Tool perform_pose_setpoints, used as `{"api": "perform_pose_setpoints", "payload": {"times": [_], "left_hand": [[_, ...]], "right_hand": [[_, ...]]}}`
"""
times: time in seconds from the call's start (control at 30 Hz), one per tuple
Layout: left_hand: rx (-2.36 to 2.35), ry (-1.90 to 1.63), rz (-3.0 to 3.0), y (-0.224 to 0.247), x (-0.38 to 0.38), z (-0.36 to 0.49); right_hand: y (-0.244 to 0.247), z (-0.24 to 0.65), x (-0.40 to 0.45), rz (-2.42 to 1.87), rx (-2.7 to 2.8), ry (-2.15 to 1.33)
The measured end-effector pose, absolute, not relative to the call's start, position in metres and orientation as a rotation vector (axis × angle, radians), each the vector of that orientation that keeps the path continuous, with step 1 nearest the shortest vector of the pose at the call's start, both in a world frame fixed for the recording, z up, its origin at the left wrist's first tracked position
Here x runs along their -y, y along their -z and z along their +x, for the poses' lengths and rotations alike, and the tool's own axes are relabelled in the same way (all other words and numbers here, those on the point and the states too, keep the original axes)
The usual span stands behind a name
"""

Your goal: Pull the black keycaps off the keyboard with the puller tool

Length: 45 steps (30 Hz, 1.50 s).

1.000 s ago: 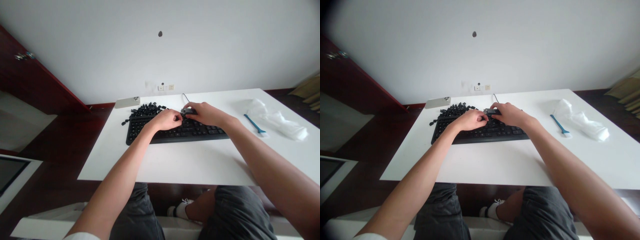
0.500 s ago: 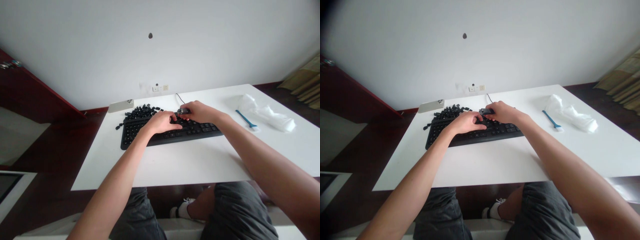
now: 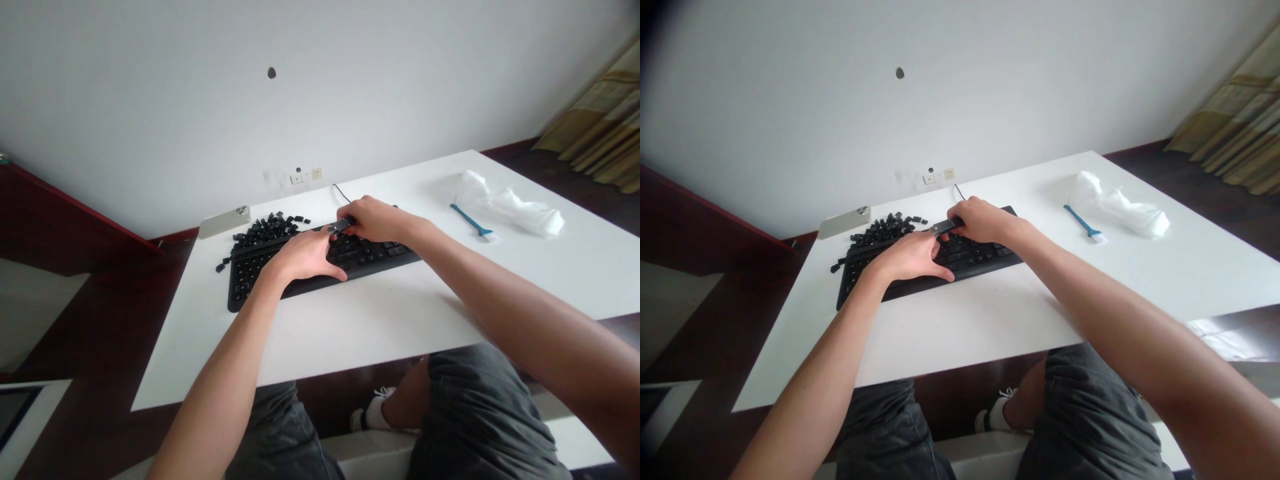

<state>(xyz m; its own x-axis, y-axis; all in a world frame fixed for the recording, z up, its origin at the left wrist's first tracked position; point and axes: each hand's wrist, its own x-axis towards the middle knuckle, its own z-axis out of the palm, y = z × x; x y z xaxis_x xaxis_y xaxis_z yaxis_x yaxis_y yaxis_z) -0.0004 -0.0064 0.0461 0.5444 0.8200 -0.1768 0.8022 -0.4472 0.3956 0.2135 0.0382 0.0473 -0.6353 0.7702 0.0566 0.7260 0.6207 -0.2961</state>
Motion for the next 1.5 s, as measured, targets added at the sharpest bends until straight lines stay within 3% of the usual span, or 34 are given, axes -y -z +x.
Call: {"api": "perform_pose_setpoints", "payload": {"times": [0.27,0.93,1.23,1.5], "left_hand": [[-1.338,-0.071,2.283,-0.046,0.008,-0.001],[-1.358,-0.303,2.260,-0.034,-0.005,-0.005],[-1.303,-0.328,2.211,-0.035,-0.005,-0.006],[-1.290,-0.295,2.230,-0.032,-0.004,-0.008]], "right_hand": [[-0.045,0.213,-0.039,-1.138,2.686,-0.408],[-0.050,0.192,-0.020,-0.946,2.843,-0.035],[-0.048,0.194,-0.001,-1.058,2.788,-0.091],[-0.030,0.207,0.027,-0.962,2.509,-0.465]]}}
